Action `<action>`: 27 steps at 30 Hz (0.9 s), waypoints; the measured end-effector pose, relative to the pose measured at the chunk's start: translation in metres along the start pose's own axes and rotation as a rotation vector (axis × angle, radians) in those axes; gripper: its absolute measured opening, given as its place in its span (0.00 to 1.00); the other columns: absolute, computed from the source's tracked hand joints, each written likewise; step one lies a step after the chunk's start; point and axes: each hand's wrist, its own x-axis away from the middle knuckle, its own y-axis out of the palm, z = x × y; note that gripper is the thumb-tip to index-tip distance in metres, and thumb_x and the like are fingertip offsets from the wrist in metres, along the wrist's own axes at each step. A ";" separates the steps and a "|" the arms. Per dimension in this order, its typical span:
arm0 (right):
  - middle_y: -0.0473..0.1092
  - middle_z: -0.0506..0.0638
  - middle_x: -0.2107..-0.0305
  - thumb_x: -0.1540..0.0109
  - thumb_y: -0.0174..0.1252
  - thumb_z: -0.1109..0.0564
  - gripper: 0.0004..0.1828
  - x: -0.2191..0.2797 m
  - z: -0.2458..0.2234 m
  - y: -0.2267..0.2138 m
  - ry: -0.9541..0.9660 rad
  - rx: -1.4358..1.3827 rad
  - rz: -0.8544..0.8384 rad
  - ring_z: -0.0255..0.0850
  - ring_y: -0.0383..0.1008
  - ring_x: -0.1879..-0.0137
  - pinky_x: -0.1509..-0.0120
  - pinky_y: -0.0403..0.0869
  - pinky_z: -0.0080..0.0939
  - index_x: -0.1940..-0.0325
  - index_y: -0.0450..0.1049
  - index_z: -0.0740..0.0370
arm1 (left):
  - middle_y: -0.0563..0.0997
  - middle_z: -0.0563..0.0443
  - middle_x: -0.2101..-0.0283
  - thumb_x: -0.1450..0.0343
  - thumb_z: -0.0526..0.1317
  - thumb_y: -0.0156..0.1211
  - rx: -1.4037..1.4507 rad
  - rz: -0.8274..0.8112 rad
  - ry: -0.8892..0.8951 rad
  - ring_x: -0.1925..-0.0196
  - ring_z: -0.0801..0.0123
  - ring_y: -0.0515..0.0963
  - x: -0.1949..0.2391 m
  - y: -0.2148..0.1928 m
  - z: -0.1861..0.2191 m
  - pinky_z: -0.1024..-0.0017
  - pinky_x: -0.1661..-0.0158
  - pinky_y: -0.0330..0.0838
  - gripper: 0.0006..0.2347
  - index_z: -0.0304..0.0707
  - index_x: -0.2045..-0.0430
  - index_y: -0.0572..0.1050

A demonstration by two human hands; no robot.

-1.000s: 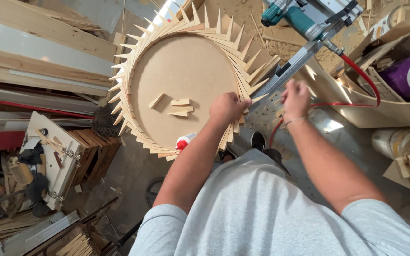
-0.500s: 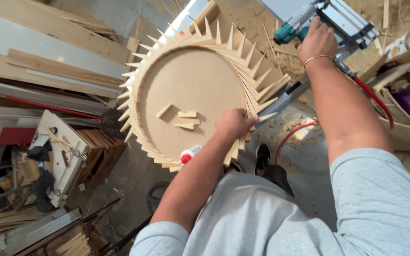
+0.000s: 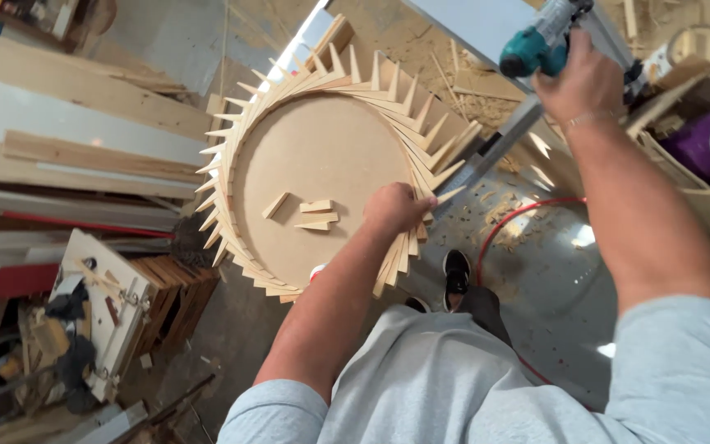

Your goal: Assembling a decorative wooden sunburst frame by gluing and nailing wooden slats to a circular base

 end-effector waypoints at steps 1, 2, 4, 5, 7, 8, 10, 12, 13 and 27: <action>0.77 0.63 0.70 0.33 0.72 0.44 0.24 0.024 -0.006 -0.023 0.018 0.009 0.004 0.67 0.79 0.69 0.75 0.74 0.66 0.48 0.71 0.61 | 0.84 0.44 0.60 0.31 0.63 0.57 -0.013 -0.006 0.015 0.56 0.51 0.82 0.006 -0.005 0.004 0.55 0.60 0.75 0.23 0.41 0.67 0.78; 0.78 0.62 0.67 0.37 0.72 0.45 0.26 0.048 -0.013 -0.045 0.099 -0.073 0.024 0.69 0.78 0.67 0.69 0.75 0.66 0.40 0.73 0.56 | 0.82 0.49 0.65 0.29 0.61 0.58 0.013 -0.042 0.002 0.62 0.60 0.81 0.012 -0.009 0.008 0.62 0.63 0.76 0.20 0.42 0.71 0.76; 0.80 0.61 0.65 0.40 0.72 0.46 0.33 0.098 -0.022 -0.076 0.190 -0.145 0.050 0.71 0.77 0.65 0.63 0.75 0.67 0.32 0.74 0.50 | 0.81 0.54 0.71 0.27 0.59 0.59 0.031 -0.084 0.001 0.68 0.69 0.79 0.017 -0.012 0.011 0.69 0.66 0.77 0.19 0.43 0.75 0.74; 0.79 0.58 0.62 0.42 0.71 0.49 0.25 0.124 -0.023 -0.083 0.347 -0.269 -0.015 0.62 0.77 0.61 0.59 0.76 0.60 0.42 0.77 0.53 | 0.81 0.52 0.69 0.28 0.60 0.59 0.023 -0.063 -0.003 0.66 0.67 0.80 0.014 -0.010 0.010 0.67 0.65 0.77 0.19 0.43 0.74 0.75; 0.78 0.55 0.59 0.44 0.70 0.52 0.18 0.180 -0.030 -0.088 0.519 -0.395 -0.076 0.54 0.77 0.56 0.55 0.76 0.54 0.52 0.79 0.57 | 0.82 0.51 0.68 0.29 0.61 0.59 0.000 -0.051 0.002 0.64 0.65 0.81 0.005 0.001 0.000 0.64 0.64 0.76 0.20 0.43 0.72 0.76; 0.75 0.61 0.52 0.43 0.70 0.45 0.27 0.208 -0.036 -0.085 0.614 -0.427 -0.177 0.59 0.73 0.46 0.43 0.71 0.60 0.45 0.76 0.62 | 0.83 0.43 0.65 0.32 0.63 0.60 -0.008 0.020 0.070 0.57 0.53 0.82 -0.002 0.008 -0.008 0.58 0.58 0.77 0.22 0.43 0.69 0.80; 0.73 0.66 0.46 0.42 0.70 0.38 0.37 0.259 -0.038 -0.071 0.720 -0.457 -0.280 0.65 0.70 0.36 0.30 0.65 0.66 0.39 0.74 0.67 | 0.84 0.35 0.62 0.35 0.65 0.60 -0.021 0.080 0.141 0.50 0.42 0.83 -0.011 0.017 -0.016 0.52 0.51 0.78 0.24 0.43 0.67 0.84; 0.79 0.64 0.59 0.32 0.59 0.57 0.10 0.304 -0.029 -0.048 -0.021 -0.220 -0.143 0.58 0.79 0.44 0.28 0.70 0.64 0.59 0.81 0.66 | 0.84 0.34 0.63 0.35 0.65 0.60 -0.041 0.122 0.145 0.51 0.40 0.84 -0.016 0.019 -0.015 0.52 0.51 0.78 0.25 0.41 0.66 0.83; 0.79 0.64 0.59 0.32 0.59 0.57 0.10 0.314 -0.039 -0.046 -0.014 -0.218 -0.142 0.58 0.79 0.44 0.28 0.70 0.64 0.59 0.81 0.66 | 0.84 0.34 0.63 0.35 0.65 0.60 -0.045 0.119 0.149 0.51 0.40 0.84 -0.016 0.022 -0.015 0.52 0.51 0.78 0.25 0.41 0.66 0.83; 0.78 0.63 0.65 0.37 0.64 0.57 0.09 0.338 -0.131 0.023 -0.033 -0.507 0.079 0.58 0.80 0.53 0.42 0.74 0.56 0.60 0.80 0.67 | 0.81 0.45 0.81 0.34 0.61 0.62 0.040 0.105 0.085 0.77 0.56 0.86 -0.053 0.030 -0.028 0.67 0.71 0.84 0.18 0.46 0.73 0.82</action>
